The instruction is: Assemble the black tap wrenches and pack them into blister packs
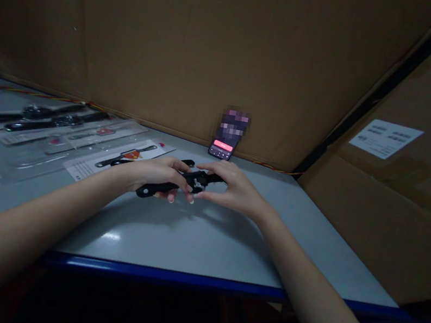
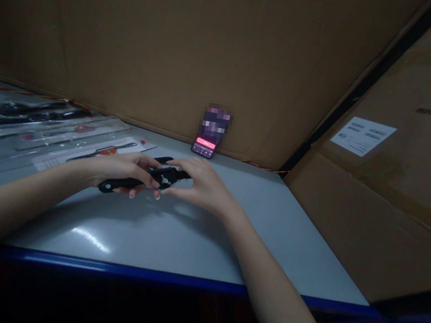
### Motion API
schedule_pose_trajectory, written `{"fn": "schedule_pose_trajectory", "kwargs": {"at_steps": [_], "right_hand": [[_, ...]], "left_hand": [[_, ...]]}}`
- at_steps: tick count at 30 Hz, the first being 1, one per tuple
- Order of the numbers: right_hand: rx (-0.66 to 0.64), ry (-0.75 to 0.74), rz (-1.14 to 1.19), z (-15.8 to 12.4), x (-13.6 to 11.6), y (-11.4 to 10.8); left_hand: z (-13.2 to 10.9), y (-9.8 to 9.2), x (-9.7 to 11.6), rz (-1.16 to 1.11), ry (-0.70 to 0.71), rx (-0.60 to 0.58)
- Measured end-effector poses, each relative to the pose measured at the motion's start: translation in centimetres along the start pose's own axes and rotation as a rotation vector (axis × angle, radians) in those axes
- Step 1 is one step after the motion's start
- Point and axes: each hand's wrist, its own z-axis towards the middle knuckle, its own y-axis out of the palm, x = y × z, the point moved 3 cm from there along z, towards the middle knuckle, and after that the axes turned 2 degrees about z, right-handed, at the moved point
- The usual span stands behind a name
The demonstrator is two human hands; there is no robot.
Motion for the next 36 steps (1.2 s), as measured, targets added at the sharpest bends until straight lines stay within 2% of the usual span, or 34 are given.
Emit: {"fn": "schedule_pose_trajectory", "kwargs": {"at_steps": [6,13,19,28,32,36], "right_hand": [[-0.013,-0.025,0.008,0.0,0.1,0.3],[-0.076,-0.068,0.112,0.1,0.5,0.1],[-0.052,-0.066,0.103,0.0,0.2,0.1],[-0.063,-0.099,0.085,0.0,0.0,0.2],[0.001,-0.053,0.059,0.0,-0.2,-0.2],[0.085,-0.035,-0.109,0.1,-0.8,-0.6]], "left_hand": [[-0.2,-0.1,0.0,0.013,-0.045,0.025],[0.1,0.0,-0.2,0.096,-0.007,-0.017],[0.0,0.0,-0.2,0.216,-0.022,0.027],[-0.3,0.2,-0.1,0.353,-0.04,-0.002],[-0.3,0.2,0.1,0.354,-0.059,0.026],[-0.3,0.2,0.4,0.31,-0.063,0.065]]}}
